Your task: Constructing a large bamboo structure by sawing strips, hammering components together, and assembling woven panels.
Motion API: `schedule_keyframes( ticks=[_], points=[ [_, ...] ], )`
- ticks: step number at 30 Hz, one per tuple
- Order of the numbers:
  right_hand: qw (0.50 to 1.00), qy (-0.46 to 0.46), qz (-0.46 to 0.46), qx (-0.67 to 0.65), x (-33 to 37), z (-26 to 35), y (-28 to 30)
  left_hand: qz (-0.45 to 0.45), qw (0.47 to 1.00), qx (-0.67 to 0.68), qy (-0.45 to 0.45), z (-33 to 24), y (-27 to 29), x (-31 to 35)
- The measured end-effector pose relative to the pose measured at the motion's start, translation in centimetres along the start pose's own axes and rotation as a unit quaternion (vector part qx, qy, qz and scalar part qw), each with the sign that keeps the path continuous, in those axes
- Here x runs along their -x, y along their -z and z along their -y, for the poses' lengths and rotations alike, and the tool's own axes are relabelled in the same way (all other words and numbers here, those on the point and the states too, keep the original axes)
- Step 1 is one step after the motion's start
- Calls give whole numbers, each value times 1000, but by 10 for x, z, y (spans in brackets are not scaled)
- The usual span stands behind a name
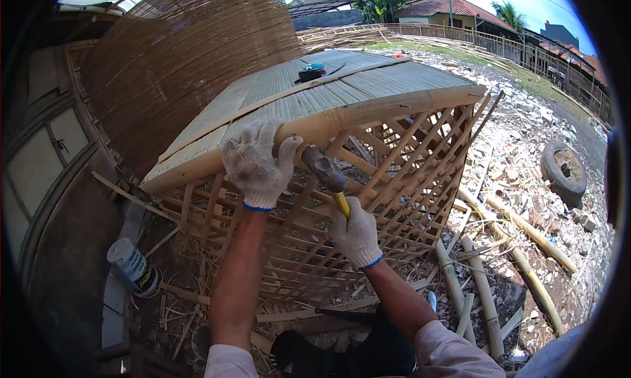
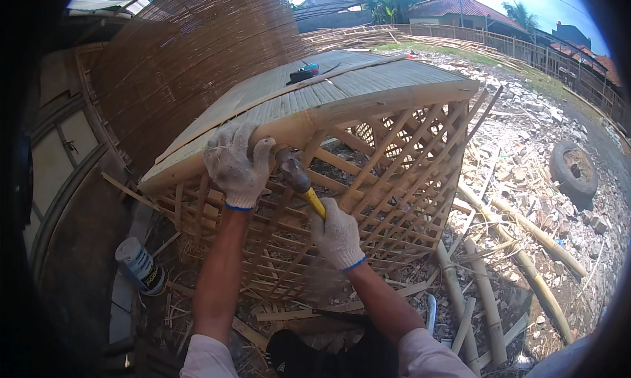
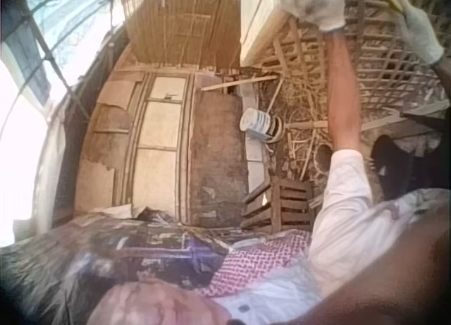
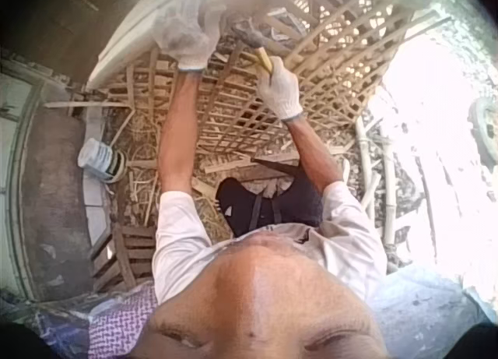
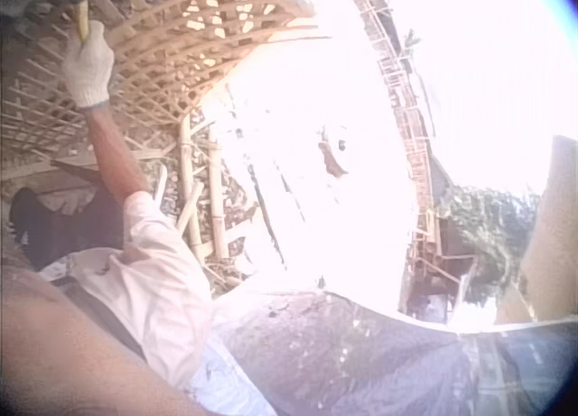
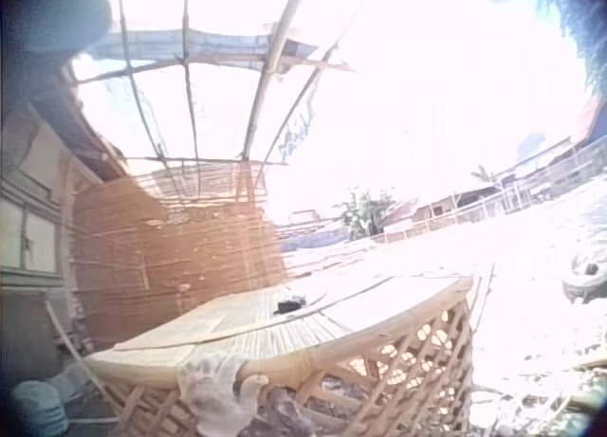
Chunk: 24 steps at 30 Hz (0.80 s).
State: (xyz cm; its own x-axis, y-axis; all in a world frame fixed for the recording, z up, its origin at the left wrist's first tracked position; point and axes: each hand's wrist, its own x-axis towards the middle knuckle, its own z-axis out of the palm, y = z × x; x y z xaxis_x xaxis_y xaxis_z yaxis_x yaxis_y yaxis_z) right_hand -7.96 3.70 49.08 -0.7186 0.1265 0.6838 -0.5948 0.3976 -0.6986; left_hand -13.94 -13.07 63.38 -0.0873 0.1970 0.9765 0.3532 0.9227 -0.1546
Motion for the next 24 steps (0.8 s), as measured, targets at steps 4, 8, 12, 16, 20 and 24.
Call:
schedule_keyframes(
  ticks=[4,8,12,16,20,24],
  points=[
    [997,-49,44,30,-9,5,2,19,1000,-2,17,-2,-1,-1],
    [1000,-21,19,-3,-1,7,8,-26,999,-28,-12,4,-3,3],
    [994,97,-51,-23,-4,6,14,-40,998,-18,-42,7,-8,2],
    [990,130,-44,11,-23,33,14,-37,994,-75,-68,13,-6,3],
    [996,73,-47,16,-22,34,14,-11,1000,-13,-24,8,-2,6],
    [987,148,-51,25,-25,23,10,-21,998,-54,-39,9,-4,2]
  ],
)
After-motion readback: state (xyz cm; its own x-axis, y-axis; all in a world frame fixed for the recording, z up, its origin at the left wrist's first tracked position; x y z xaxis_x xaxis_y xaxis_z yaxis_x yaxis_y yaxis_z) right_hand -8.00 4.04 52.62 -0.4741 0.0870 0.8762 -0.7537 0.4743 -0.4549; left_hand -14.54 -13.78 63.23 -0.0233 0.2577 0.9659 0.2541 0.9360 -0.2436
